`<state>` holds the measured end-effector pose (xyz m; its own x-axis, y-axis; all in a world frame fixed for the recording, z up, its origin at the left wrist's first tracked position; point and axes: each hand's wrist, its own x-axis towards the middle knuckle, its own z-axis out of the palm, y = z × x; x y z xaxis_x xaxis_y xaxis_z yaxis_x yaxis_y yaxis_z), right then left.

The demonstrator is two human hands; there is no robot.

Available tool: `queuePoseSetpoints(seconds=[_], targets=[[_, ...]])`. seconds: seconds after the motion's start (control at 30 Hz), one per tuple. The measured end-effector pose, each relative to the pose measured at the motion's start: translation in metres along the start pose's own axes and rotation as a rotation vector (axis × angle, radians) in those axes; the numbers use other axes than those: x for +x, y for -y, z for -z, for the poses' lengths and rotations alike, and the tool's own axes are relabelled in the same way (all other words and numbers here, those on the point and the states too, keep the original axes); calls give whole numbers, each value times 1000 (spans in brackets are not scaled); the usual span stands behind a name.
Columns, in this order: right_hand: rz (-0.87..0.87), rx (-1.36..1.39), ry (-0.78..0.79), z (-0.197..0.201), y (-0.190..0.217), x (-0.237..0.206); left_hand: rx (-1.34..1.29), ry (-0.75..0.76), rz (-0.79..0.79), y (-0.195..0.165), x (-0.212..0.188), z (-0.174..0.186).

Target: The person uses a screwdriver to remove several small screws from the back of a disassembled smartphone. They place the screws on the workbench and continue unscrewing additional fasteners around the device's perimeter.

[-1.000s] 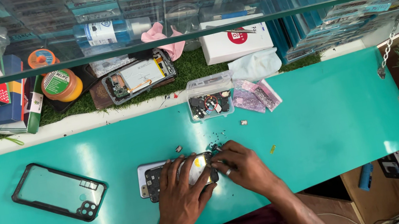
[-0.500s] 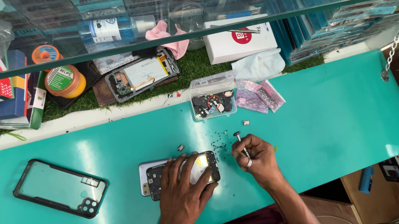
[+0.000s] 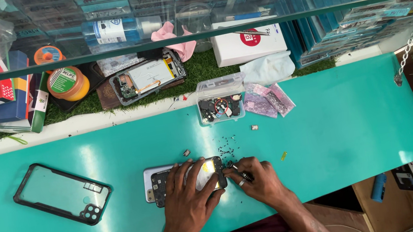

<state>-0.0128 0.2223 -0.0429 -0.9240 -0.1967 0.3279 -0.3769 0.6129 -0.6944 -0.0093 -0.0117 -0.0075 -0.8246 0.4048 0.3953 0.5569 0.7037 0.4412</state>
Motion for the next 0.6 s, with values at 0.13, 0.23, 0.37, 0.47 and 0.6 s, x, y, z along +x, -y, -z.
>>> queuePoseSetpoints(seconds=[0.13,0.23,0.37,0.47,0.6], targets=[[27,-31,27,2,-5,-2,-13,6,4,1,-1,-2],[73,-21,53,5,-6,-1,-4,4,-3,2,-1,-3],[54,-5,34,5,-5,0,2,-3,-1,1,-1,-2],[-223,385,-16,4,-2,2,13,21,-26,1,-1,0],[-580,978,-196,19,4,13,105,80,-77,0,0,1]])
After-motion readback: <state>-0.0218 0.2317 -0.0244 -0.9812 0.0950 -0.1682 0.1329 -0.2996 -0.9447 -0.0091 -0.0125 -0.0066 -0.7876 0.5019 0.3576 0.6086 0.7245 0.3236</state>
